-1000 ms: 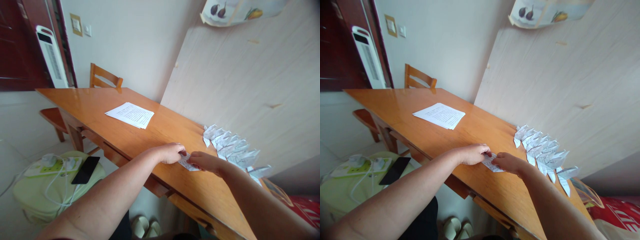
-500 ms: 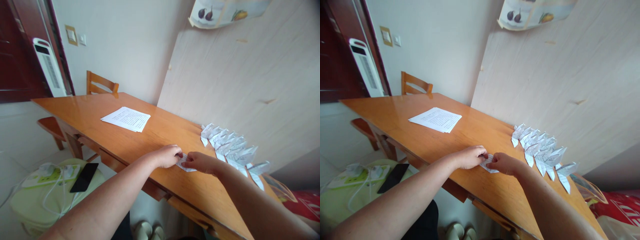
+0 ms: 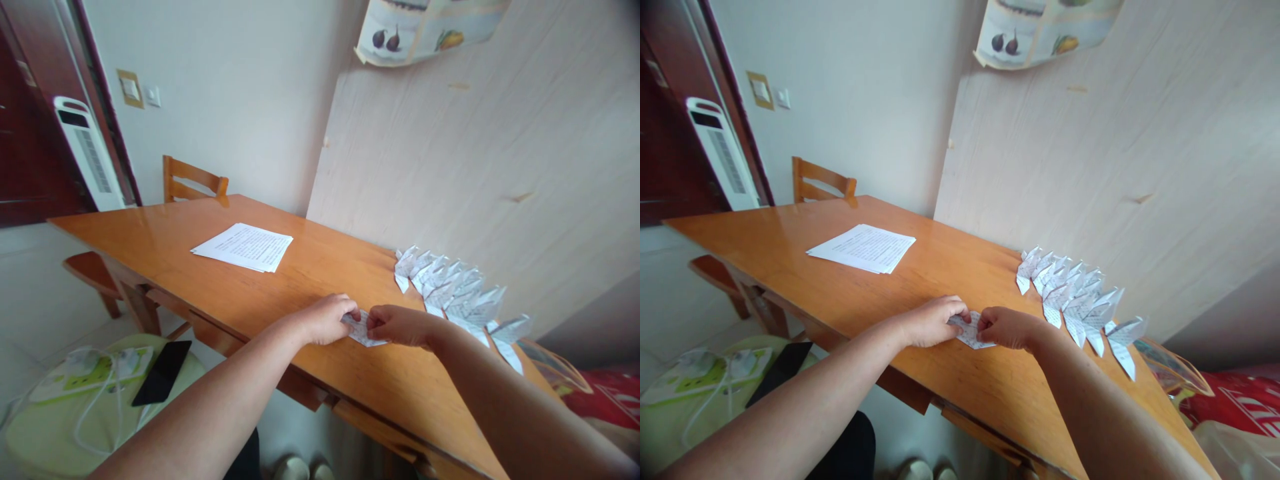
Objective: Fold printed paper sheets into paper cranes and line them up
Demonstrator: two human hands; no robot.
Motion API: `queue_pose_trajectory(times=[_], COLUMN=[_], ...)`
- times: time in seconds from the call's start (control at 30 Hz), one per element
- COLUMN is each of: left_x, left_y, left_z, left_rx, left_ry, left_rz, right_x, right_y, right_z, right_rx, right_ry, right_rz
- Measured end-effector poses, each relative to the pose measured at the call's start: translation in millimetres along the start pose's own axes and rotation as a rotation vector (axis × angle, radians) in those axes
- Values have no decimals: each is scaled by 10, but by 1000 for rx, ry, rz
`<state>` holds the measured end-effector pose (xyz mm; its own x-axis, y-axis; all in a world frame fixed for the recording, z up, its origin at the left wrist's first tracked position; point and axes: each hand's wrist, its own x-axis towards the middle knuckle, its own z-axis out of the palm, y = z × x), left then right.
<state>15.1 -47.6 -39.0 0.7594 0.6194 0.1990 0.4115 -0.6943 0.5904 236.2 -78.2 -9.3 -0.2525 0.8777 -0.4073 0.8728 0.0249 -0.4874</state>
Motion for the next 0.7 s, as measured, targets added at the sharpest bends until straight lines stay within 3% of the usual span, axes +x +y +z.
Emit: queue_pose_trajectory(times=[0.27, 0.53, 0.7], left_x=[-17, -12, -17], left_y=[-30, -40, -55], left_z=[25, 34, 37], left_rx=[-55, -74, -28], left_ry=[10, -21, -14], left_rz=[85, 101, 103], right_x=[2, -14, -52], right_y=[-94, -209, -276], right_z=[20, -51, -108], right_rx=[-14, -28, -136], right_ry=[38, -42, 36], right_rz=[36, 73, 130])
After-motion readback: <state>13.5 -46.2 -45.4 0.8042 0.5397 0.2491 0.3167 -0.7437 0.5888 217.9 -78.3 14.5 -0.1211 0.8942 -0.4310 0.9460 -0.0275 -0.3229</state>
